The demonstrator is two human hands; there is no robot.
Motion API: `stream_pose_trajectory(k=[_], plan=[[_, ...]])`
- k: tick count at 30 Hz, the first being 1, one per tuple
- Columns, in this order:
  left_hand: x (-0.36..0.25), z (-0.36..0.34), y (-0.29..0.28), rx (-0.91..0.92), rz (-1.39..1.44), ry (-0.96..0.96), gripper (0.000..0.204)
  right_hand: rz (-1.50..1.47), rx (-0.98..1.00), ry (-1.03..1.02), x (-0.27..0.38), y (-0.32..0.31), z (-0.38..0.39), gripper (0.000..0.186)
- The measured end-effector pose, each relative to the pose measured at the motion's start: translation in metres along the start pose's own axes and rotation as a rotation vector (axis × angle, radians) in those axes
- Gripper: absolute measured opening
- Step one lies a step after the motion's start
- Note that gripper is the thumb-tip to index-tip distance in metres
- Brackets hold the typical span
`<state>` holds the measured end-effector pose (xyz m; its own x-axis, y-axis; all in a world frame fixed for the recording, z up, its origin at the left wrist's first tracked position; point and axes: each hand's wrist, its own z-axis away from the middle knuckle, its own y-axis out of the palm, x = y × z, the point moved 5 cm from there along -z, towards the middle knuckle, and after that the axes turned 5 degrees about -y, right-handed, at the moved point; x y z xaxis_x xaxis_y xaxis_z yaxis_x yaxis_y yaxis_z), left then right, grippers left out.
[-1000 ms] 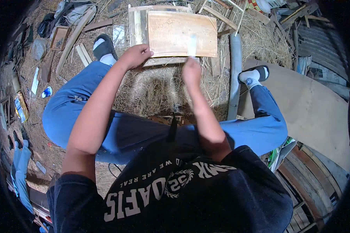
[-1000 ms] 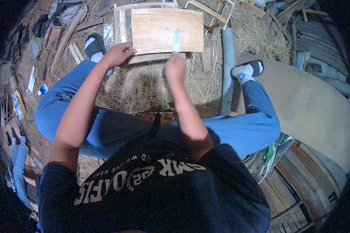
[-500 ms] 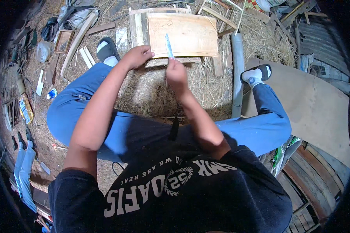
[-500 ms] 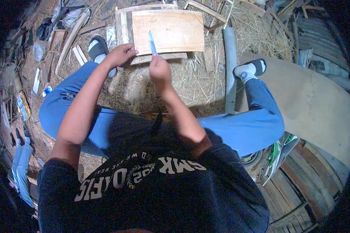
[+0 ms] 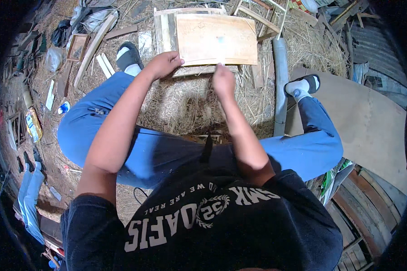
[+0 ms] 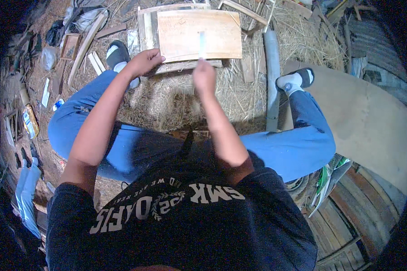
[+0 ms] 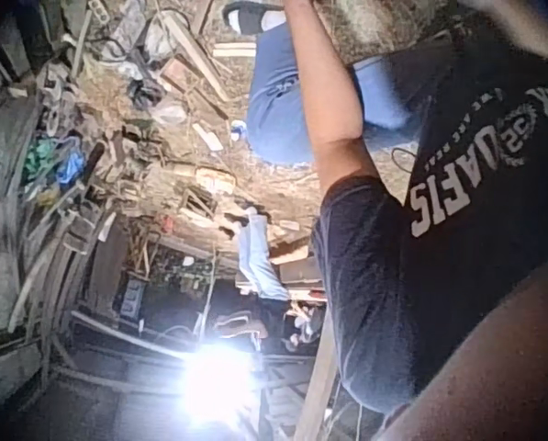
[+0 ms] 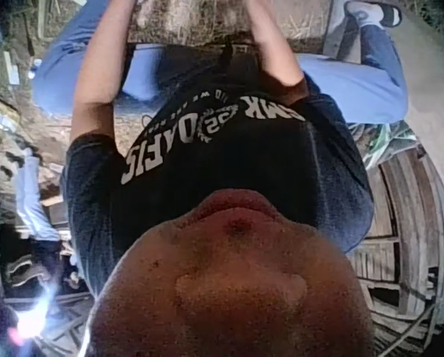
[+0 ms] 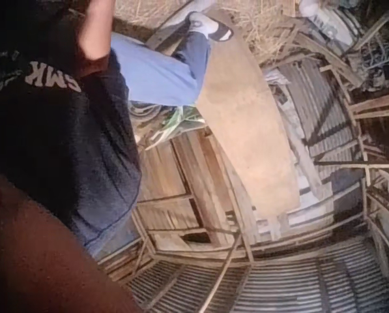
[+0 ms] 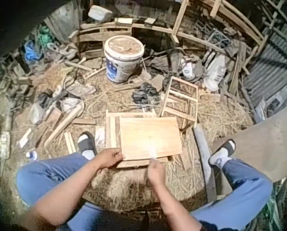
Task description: The person constructs a wooden structure by hand, using a knife to shave and prepare thin wooden sticks. They repeatedly scrape the knife along the length of the sticks while holding them against a wooden block and then insert the finished sticks into a small pre-built wooden frame.
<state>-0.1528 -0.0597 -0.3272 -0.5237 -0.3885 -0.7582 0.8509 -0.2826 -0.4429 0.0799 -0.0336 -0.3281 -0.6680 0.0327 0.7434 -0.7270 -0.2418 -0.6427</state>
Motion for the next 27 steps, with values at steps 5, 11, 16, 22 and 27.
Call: stream_pose_trajectory(k=[5,11,16,22,27], plan=[[-0.004,0.000,0.003,-0.027,0.024,0.018,0.034,-0.005,0.024,0.102,0.027,0.009,0.015,0.049],[-0.003,0.003,-0.002,-0.065,-0.030,-0.005,0.035,-0.032,0.013,0.132,-0.002,-0.015,-0.002,0.049],[-0.008,0.001,-0.001,-0.065,-0.033,-0.012,0.036,-0.103,0.028,-0.082,0.023,0.012,0.018,0.045],[0.005,0.004,0.000,-0.075,-0.025,-0.053,0.038,0.075,0.113,0.064,0.029,0.003,0.009,0.043],[-0.009,0.002,0.000,-0.090,-0.050,-0.004,0.039,0.010,0.028,0.086,0.012,-0.002,0.009,0.044]])
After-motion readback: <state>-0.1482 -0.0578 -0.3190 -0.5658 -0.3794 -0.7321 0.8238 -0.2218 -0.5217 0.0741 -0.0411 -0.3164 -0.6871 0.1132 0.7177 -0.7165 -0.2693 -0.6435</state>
